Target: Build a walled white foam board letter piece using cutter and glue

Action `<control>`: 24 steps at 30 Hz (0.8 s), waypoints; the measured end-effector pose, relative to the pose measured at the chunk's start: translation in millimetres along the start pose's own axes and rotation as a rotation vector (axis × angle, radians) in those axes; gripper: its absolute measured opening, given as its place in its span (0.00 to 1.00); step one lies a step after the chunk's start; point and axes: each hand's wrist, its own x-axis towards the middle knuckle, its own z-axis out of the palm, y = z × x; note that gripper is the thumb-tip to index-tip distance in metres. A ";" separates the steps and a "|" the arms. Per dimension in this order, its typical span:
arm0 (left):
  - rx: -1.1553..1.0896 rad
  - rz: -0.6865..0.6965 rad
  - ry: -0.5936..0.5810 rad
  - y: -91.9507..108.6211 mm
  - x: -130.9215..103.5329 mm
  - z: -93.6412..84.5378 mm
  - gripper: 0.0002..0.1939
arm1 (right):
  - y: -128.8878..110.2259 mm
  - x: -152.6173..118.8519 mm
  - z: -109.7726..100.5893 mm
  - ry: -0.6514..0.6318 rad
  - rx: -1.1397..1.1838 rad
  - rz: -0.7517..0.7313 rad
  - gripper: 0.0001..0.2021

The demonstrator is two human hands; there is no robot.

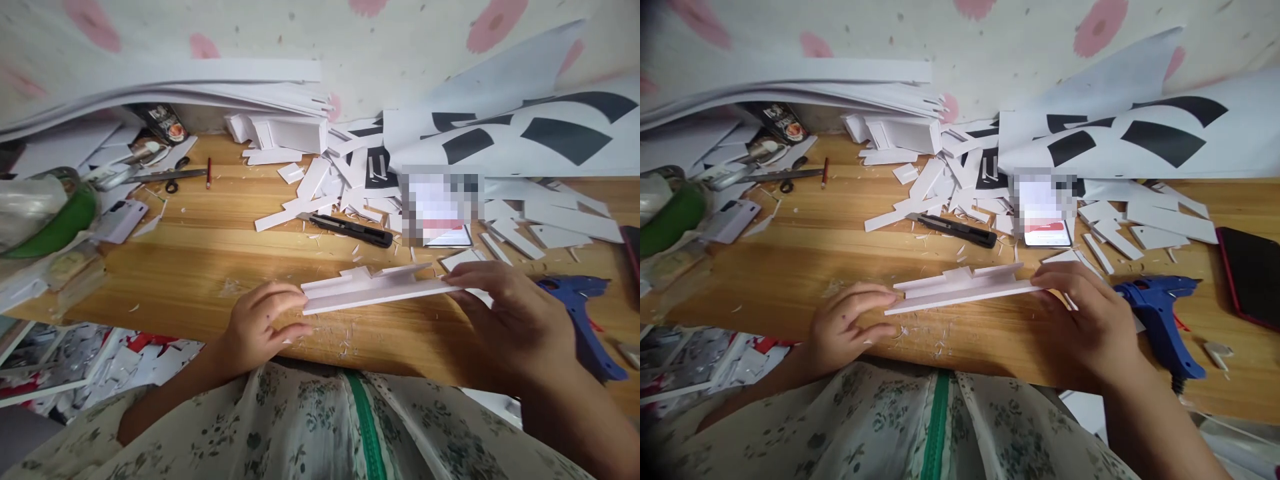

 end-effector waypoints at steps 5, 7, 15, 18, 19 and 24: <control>0.029 -0.149 -0.133 -9.7 15.1 2.2 0.08 | 27.7 -19.3 -18.4 -0.079 0.084 0.022 0.11; 0.120 -0.119 -0.222 -8.6 21.3 6.7 0.05 | 32.3 -22.2 -24.6 -0.095 0.114 0.002 0.12; 0.368 0.157 0.113 5.3 16.0 -5.0 0.14 | 2.9 -14.7 -31.5 -0.165 0.217 -0.054 0.11; 0.339 0.060 0.163 0.9 12.0 -2.2 0.14 | 1.1 -16.8 -29.9 -0.178 0.211 -0.075 0.11; 0.293 -0.010 0.160 -0.6 12.7 0.0 0.12 | 2.4 -18.1 -28.9 -0.172 0.201 -0.082 0.12; -0.012 -0.549 0.042 -7.8 31.2 6.1 0.03 | 7.1 -22.3 -23.4 -0.095 0.165 -0.056 0.13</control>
